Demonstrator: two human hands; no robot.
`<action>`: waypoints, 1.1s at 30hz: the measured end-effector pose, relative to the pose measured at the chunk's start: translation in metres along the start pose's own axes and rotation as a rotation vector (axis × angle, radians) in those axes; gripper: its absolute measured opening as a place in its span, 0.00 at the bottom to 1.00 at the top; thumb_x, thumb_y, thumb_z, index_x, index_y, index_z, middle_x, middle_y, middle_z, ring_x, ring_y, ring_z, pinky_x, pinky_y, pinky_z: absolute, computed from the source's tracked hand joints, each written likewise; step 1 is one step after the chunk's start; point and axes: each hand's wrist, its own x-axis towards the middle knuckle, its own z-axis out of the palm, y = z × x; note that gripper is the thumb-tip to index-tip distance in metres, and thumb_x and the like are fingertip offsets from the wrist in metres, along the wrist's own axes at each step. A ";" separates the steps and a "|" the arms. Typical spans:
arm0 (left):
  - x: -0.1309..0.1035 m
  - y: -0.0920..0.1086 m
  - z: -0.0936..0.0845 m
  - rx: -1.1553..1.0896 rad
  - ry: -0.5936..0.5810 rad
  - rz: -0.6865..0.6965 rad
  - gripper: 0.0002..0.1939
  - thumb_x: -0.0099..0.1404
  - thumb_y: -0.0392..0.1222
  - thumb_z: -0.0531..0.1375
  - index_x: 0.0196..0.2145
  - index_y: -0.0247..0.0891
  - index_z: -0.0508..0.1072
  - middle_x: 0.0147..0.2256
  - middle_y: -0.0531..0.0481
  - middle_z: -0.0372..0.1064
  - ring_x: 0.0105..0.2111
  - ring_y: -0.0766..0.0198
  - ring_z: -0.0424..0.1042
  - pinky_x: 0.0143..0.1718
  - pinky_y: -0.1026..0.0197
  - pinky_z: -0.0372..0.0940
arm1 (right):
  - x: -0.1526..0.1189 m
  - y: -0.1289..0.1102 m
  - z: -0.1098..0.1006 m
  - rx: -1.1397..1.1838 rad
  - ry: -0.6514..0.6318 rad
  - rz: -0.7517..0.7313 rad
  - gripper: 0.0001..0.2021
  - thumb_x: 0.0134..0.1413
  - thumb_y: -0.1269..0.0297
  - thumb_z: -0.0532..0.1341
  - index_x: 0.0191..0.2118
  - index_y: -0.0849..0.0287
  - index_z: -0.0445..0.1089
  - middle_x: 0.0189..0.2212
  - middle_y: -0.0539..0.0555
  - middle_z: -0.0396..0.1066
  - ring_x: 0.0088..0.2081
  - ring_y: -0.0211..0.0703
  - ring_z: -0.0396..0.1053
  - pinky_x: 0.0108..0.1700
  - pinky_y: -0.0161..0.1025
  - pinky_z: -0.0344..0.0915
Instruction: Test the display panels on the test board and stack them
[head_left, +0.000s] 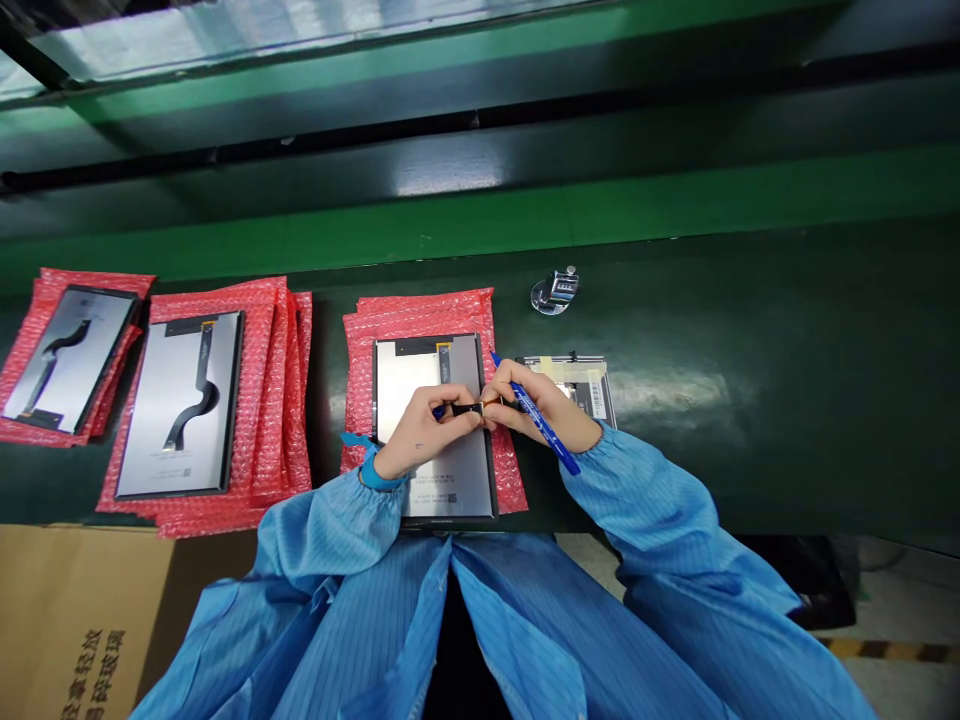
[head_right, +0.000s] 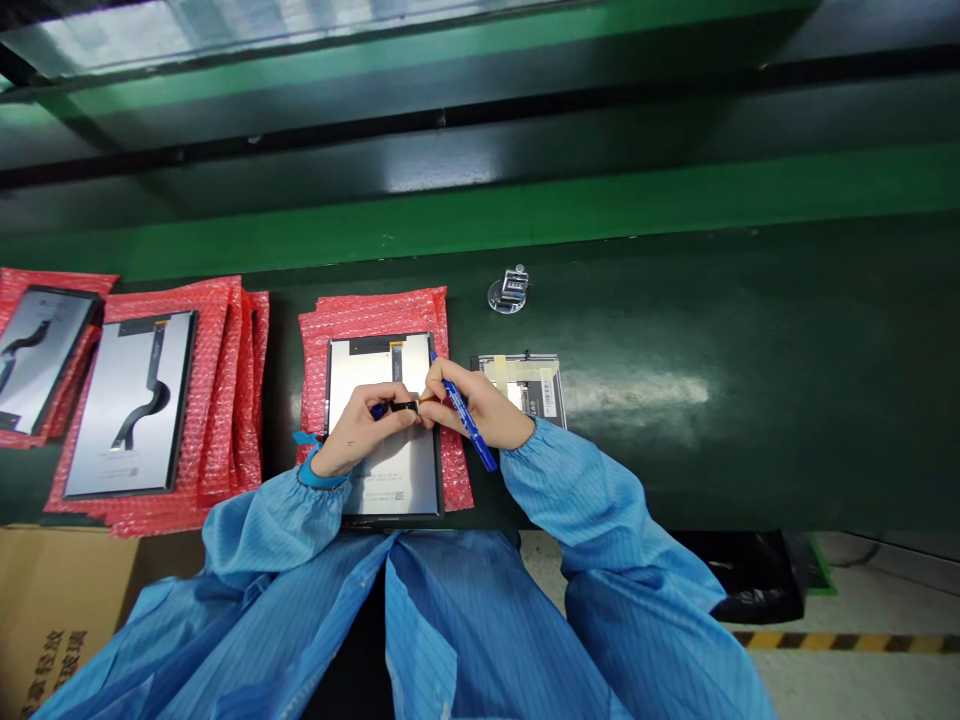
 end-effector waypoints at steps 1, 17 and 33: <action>0.000 0.000 0.000 -0.004 0.000 -0.006 0.09 0.59 0.42 0.63 0.24 0.36 0.73 0.24 0.51 0.70 0.25 0.66 0.64 0.30 0.62 0.56 | 0.000 0.000 0.000 -0.001 -0.005 0.004 0.19 0.60 0.59 0.66 0.32 0.54 0.52 0.27 0.47 0.70 0.28 0.37 0.69 0.33 0.35 0.64; -0.003 0.001 0.005 0.091 0.184 -0.048 0.06 0.51 0.38 0.62 0.28 0.35 0.76 0.23 0.55 0.65 0.20 0.72 0.49 0.22 0.64 0.44 | -0.001 -0.005 -0.004 -0.199 -0.013 0.025 0.16 0.62 0.63 0.63 0.32 0.54 0.51 0.26 0.46 0.68 0.27 0.36 0.64 0.31 0.33 0.60; 0.000 -0.004 0.003 -0.058 0.084 -0.100 0.14 0.53 0.40 0.63 0.18 0.38 0.61 0.19 0.56 0.57 0.23 0.69 0.55 0.27 0.62 0.48 | 0.001 0.001 0.004 -0.136 -0.041 0.068 0.17 0.63 0.55 0.62 0.32 0.54 0.52 0.25 0.47 0.68 0.27 0.37 0.65 0.31 0.34 0.60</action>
